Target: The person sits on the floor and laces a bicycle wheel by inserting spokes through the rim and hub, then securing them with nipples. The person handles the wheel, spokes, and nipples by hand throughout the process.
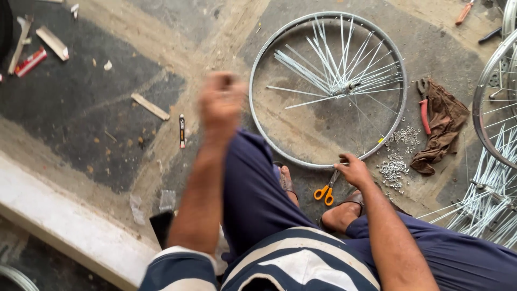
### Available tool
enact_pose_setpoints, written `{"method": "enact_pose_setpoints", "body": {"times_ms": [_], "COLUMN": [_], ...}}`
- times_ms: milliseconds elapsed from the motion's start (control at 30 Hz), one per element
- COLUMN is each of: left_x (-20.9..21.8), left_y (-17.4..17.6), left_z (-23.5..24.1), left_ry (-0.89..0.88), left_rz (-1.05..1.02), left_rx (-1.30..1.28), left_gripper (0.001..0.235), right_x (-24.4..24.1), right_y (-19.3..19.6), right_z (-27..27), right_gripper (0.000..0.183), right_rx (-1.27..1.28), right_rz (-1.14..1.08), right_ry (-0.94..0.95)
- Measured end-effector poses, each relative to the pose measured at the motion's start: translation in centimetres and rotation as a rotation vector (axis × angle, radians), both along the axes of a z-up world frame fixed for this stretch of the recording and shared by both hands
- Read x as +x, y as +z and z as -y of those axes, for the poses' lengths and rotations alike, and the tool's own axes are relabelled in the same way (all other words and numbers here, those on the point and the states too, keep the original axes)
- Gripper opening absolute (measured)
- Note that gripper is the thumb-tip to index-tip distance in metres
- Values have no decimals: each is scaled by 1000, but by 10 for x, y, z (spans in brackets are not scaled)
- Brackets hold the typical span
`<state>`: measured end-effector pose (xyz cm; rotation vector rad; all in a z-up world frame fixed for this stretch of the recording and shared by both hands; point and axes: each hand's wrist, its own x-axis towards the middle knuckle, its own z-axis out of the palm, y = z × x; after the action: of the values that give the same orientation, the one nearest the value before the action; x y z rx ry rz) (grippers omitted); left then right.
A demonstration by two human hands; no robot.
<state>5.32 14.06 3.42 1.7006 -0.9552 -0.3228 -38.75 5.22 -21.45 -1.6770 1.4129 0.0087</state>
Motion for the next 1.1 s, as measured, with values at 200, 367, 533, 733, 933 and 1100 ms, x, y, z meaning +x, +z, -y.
{"method": "enact_pose_setpoints", "body": {"times_ms": [200,367,533,733,933,1100], "left_x": [-136,-179,-203,-178,-211,-225], "left_y": [-91,-182,-202,-250,-297,-291], "left_z": [129,131,153,201,230,243], "left_ry": [-149,-430,-955,-339,25,142], "left_rz": [799,452,228,-436,-1168,-1106], "left_rx": [407,880,982,818,161,195], "left_gripper": [25,21,38,48,20,19], "right_x": [58,88,96,41,-7,-12], "right_y": [24,35,13,-22,-37,-34], "right_z": [19,42,77,54,-7,-25], "right_gripper": [51,42,32,24,26,26], "right_rx": [69,316,420,346,283,23], "right_rz": [234,579,733,686,471,79], "right_ry": [-89,-548,-772,-634,-593,-510]}}
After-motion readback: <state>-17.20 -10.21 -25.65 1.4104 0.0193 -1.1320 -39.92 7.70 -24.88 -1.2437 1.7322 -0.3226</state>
